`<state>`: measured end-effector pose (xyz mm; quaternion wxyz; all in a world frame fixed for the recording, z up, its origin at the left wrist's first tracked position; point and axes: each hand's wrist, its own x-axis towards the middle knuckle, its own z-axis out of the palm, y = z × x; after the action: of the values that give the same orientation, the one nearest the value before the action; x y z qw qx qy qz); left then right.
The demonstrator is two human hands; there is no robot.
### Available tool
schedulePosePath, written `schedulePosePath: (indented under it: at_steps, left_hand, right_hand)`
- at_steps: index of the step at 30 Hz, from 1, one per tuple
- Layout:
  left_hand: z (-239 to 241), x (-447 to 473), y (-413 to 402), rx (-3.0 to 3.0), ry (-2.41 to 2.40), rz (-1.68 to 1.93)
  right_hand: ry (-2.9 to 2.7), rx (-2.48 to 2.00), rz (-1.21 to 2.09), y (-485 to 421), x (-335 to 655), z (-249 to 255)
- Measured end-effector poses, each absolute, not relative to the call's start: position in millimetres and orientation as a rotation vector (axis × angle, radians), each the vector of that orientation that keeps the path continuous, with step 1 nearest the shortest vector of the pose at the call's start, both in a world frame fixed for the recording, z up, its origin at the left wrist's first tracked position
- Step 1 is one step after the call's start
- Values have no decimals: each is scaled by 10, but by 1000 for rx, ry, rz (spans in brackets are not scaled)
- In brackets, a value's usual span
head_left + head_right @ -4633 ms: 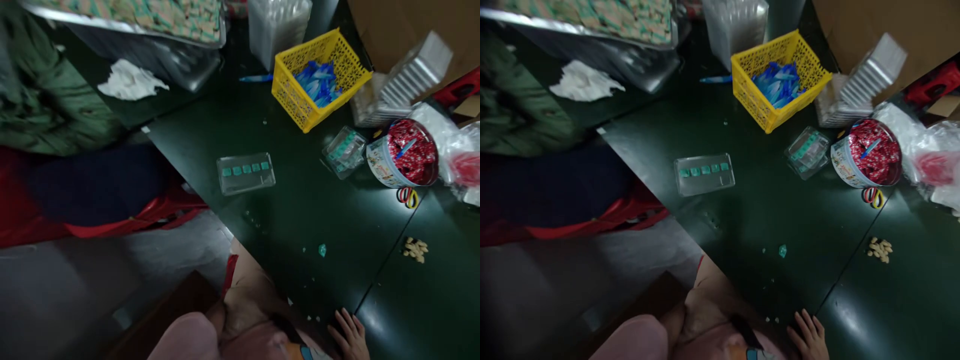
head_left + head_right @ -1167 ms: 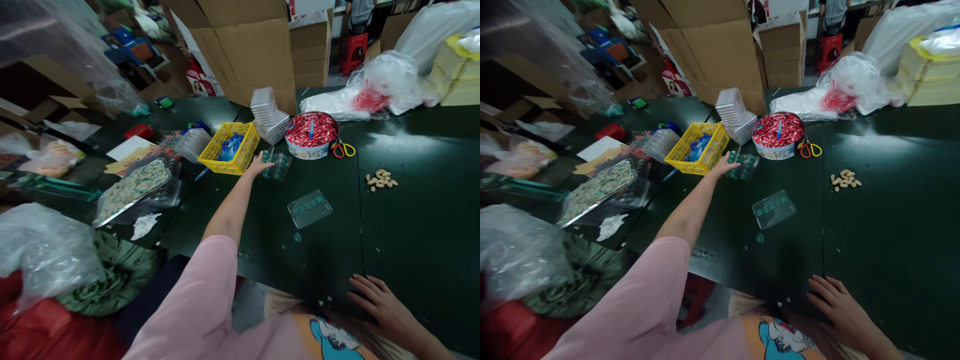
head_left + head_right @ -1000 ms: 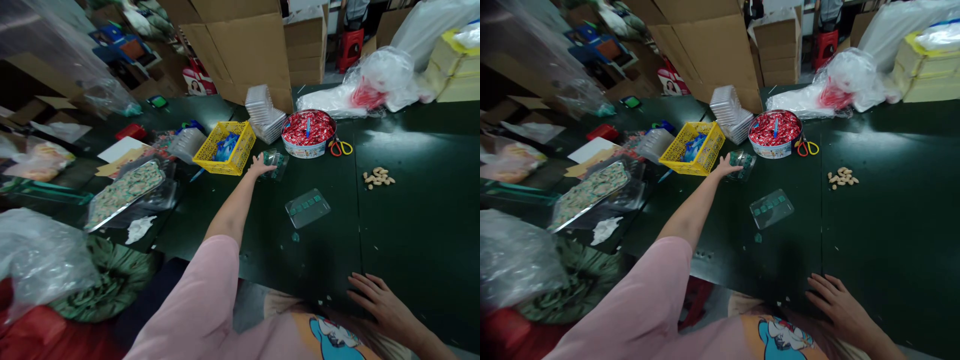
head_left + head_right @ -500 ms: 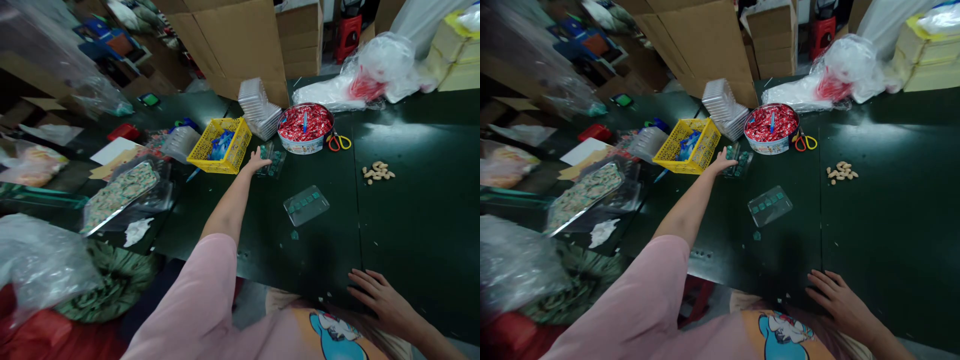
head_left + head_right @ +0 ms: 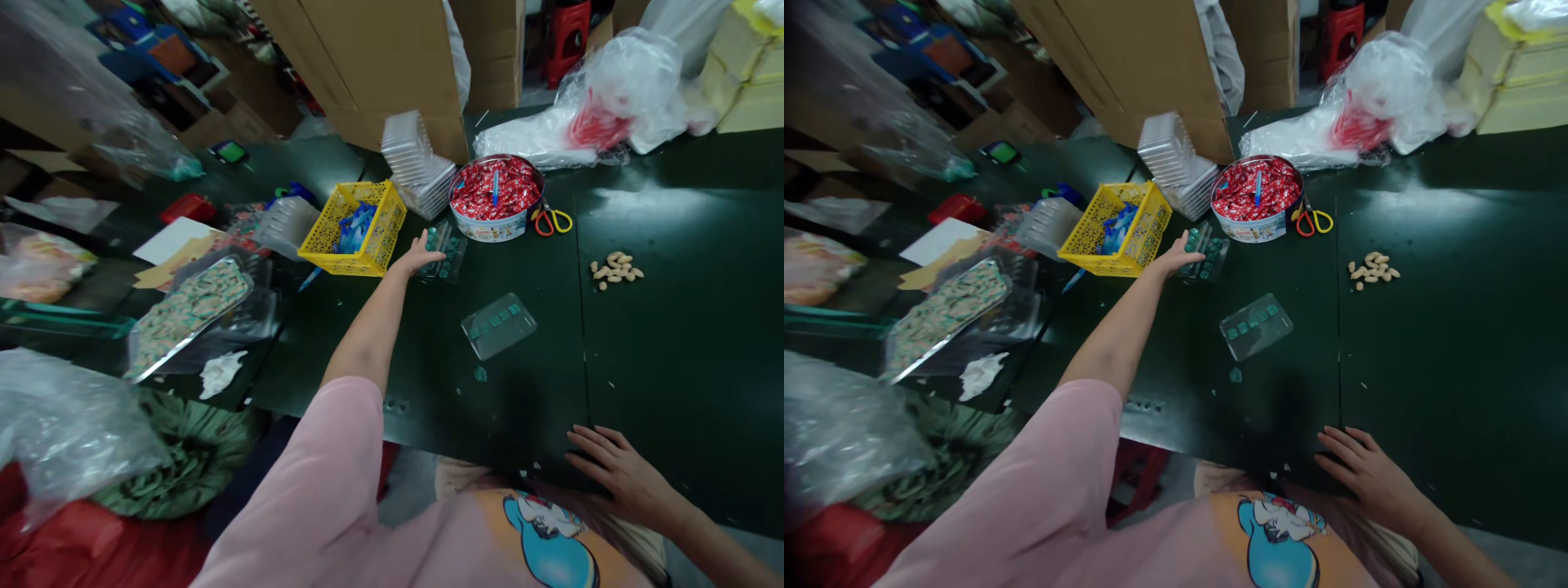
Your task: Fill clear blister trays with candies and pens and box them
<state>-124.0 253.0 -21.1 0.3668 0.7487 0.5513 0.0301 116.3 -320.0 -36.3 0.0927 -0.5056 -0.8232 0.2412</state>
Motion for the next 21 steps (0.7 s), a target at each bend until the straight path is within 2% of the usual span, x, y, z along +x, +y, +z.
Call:
schedulePosePath:
  at_steps: [14,18,21]
  left_hand:
    - [-197,-1101,2258,2188,1184,-117]
    - [-2,-1109,2209,2162,1143,-139]
    - [211,-1101,2339,2181,1160,30]
  right_hand:
    - [-2491,-1521,662,-3217,1155,-351]
    - [-2561,-1505,537,-3209,1156,-367]
    - [-2587,-1445,349,-3159,1169,-390]
